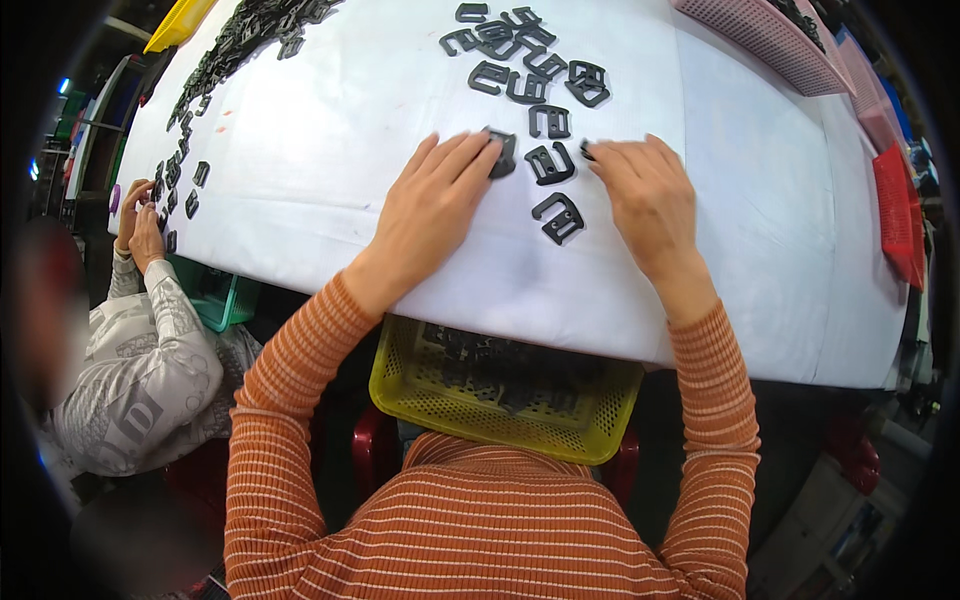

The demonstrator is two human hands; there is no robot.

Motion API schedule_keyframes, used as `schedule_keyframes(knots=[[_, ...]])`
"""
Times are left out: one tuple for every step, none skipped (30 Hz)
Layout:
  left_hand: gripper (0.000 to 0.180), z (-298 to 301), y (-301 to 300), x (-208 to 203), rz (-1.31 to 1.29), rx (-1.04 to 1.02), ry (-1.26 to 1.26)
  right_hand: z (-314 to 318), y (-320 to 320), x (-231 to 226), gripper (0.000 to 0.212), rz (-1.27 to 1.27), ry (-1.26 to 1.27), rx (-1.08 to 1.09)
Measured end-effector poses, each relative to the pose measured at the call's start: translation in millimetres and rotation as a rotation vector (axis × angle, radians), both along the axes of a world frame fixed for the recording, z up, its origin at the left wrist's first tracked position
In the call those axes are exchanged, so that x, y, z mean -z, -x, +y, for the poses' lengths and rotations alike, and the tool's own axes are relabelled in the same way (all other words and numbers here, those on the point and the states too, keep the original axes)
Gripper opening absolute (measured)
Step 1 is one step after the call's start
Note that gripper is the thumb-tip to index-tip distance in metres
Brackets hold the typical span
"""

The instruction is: The person repeatedly picks up small black plastic buckles from a white table and places them into a green basket. Another person works alongside at the same table, performing a similar sorting action. The camera wearer continues this repetitive pick-and-place cycle throughout the clip.

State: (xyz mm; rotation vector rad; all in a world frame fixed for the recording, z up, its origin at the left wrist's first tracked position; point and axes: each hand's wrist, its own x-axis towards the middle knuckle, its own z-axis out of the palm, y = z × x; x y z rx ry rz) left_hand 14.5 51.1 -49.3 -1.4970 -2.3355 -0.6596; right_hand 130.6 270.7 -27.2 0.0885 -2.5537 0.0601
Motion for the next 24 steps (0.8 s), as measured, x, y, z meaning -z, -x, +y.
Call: schedule_keyframes(knots=[[0.037, -14, -9, -2, -0.053, -0.004, -0.023, -2, -5, -3, 0.019, -0.071, 0.198, 0.044], [0.035, -25, -16, -4, -0.107, -0.008, -0.046, -1, -10, -5, 0.019, -0.143, 0.396, 0.090], [0.034, -33, -22, -8, -0.112, -0.004, -0.028, 2, -15, -10, 0.018, -0.216, 0.589, 0.141], [0.034, -39, -27, -11, -0.117, -0.001, -0.009, 4, -18, -18, 0.019, -0.245, 0.509, 0.208], [0.033, -45, -32, -14, -0.123, 0.001, 0.009, 2, -16, -17, 0.020, -0.178, 0.405, 0.172], [0.034, -45, -35, -17, -0.142, 0.025, 0.002, 3, -13, -17, 0.020, -0.102, 0.298, 0.143], [0.034, -45, -38, -19, -0.162, 0.049, -0.005, 3, -11, -17, 0.021, -0.026, 0.191, 0.112], [0.035, -45, -39, -20, -0.182, 0.072, -0.011, -3, -9, -16, 0.025, -0.101, 0.243, 0.052], [0.035, -43, -38, -22, -0.180, 0.071, -0.027, -11, -7, -13, 0.026, -0.109, 0.196, -0.001], [0.036, -40, -34, -23, -0.179, 0.071, -0.043, -20, -7, -7, 0.028, -0.117, 0.149, -0.053], [0.037, -36, -31, -23, -0.179, 0.072, -0.059, -26, -10, -4, 0.030, -0.126, 0.102, -0.103], [0.037, -32, -24, -23, -0.184, 0.068, -0.084, -31, -14, -6, 0.034, -0.198, 0.144, -0.133], [0.037, -28, -18, -22, -0.189, 0.066, -0.109, -30, -10, -6, 0.037, -0.169, 0.158, -0.125], [0.038, -24, -12, -21, -0.195, 0.065, -0.134, -29, -4, -5, 0.039, -0.140, 0.173, -0.118], [0.037, -17, -11, -17, -0.182, 0.069, -0.114, -28, -1, -6, 0.042, -0.110, 0.189, -0.107], [0.037, -8, -10, -7, -0.163, 0.081, -0.100, -26, 1, -1, 0.052, -0.145, 0.173, -0.053], [0.037, -2, -11, -2, -0.144, 0.091, -0.086, -25, -5, 5, 0.055, -0.192, 0.160, -0.062], [0.036, -1, -16, 2, -0.114, 0.144, -0.075, -23, -13, 13, 0.057, -0.237, 0.145, -0.064], [0.036, -6, -19, -1, -0.191, 0.162, -0.040, -24, -19, 17, 0.059, -0.284, 0.135, -0.076], [0.037, -13, -21, -5, -0.267, 0.178, -0.006, -29, -28, 16, 0.059, -0.324, 0.172, -0.130], [0.037, -18, -20, -11, -0.347, 0.189, 0.035, -34, -33, 17, 0.051, -0.320, 0.251, -0.185], [0.038, -17, -14, -14, -0.378, 0.137, 0.027, -35, -27, 16, 0.044, -0.271, 0.283, -0.193], [0.038, -11, -3, -16, -0.264, 0.118, -0.024, -36, -19, 15, 0.038, -0.222, 0.315, -0.204], [0.039, 2, 9, -14, -0.158, 0.105, -0.075, -32, -4, 16, 0.034, -0.118, 0.305, -0.179]])
